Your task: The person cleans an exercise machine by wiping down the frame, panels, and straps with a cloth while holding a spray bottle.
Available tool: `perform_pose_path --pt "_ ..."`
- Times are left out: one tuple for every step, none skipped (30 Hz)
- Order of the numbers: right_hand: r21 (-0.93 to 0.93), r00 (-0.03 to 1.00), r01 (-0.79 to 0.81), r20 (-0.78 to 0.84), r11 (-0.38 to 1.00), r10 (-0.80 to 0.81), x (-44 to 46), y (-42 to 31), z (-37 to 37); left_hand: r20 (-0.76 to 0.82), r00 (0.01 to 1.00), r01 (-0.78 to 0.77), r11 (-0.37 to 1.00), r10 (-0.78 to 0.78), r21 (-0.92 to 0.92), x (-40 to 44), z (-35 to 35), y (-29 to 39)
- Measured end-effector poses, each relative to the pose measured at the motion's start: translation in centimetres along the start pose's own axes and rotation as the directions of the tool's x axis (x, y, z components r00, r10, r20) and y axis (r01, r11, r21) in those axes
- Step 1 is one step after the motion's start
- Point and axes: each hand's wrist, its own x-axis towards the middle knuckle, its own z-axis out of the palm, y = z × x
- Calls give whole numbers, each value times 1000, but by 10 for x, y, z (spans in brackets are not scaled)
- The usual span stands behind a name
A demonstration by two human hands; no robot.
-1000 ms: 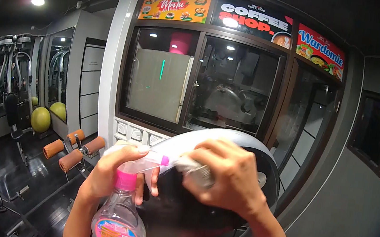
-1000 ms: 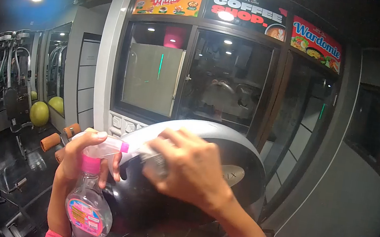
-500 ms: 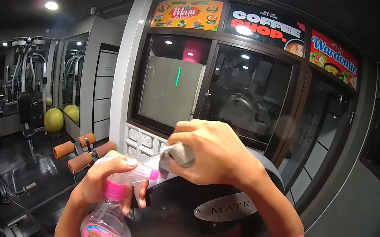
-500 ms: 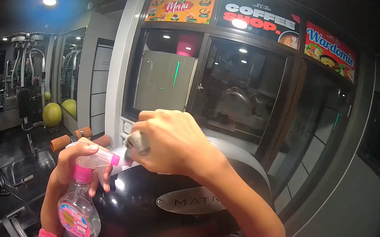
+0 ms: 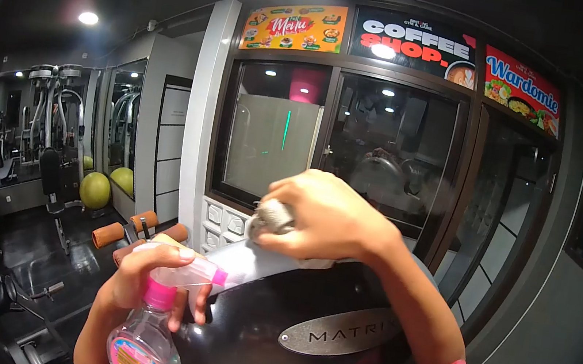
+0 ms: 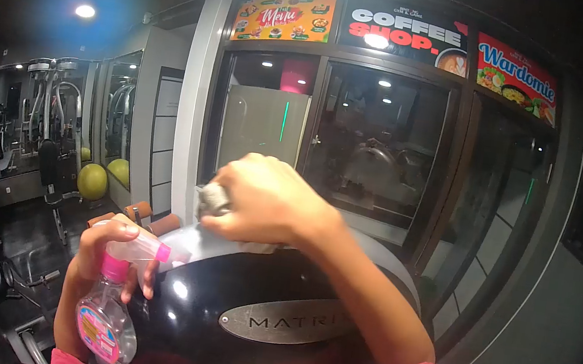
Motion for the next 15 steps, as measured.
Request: perform_pose_path --pt "-51 999 5 -40 999 -7 1 -6 3 -2 1000 4 1000 -4 1 0 -1 0" --pt "-84 999 10 -46 996 -14 0 -6 2 17 1000 3 1000 -3 1 1 -2 1" --pt "-79 999 11 -46 997 -15 -3 -4 -1 36 999 3 1000 -3 1 2 -3 1" --pt "-16 999 -41 -21 999 41 -10 -1 -7 9 1000 -19 1000 19 -8 0 -2 -2" --pt "45 995 -95 7 994 95 -18 5 -12 7 1000 -17 1000 17 -6 0 -1 -4" --pt "40 994 -106 -20 994 107 -27 12 -15 -5 1000 -29 999 29 -15 0 -1 -5" --pt "56 990 -117 -71 992 121 -39 23 -16 -15 999 -43 999 42 -22 1 -1 -5" --pt "39 980 -177 -83 983 180 -51 27 -22 -15 999 -43 999 43 -19 1 -1 -4" --pt "23 967 -237 -94 971 238 -62 27 -27 -24 999 -33 999 33 -34 2 0 -4" --pt "25 948 -306 -79 952 307 -69 26 -33 -34 999 -24 998 22 -50 3 1 -4" --pt "25 925 -373 -66 927 374 -74 25 -36 -36 999 -25 999 23 -48 3 2 -3" --pt "44 927 -361 -89 932 364 -76 26 -34 -44 999 -17 998 15 -55 4 4 -3" --pt "44 928 -360 -89 932 362 -75 26 -29 -52 999 -9 998 5 -62 5 4 -2" --pt "12 944 -295 -152 956 293 -72 23 -24 -53 999 -11 998 7 -60 6 5 -2" --pt "-25 953 -230 -210 973 220 -67 20 -18 -46 999 -18 998 15 -54 6 4 -1"
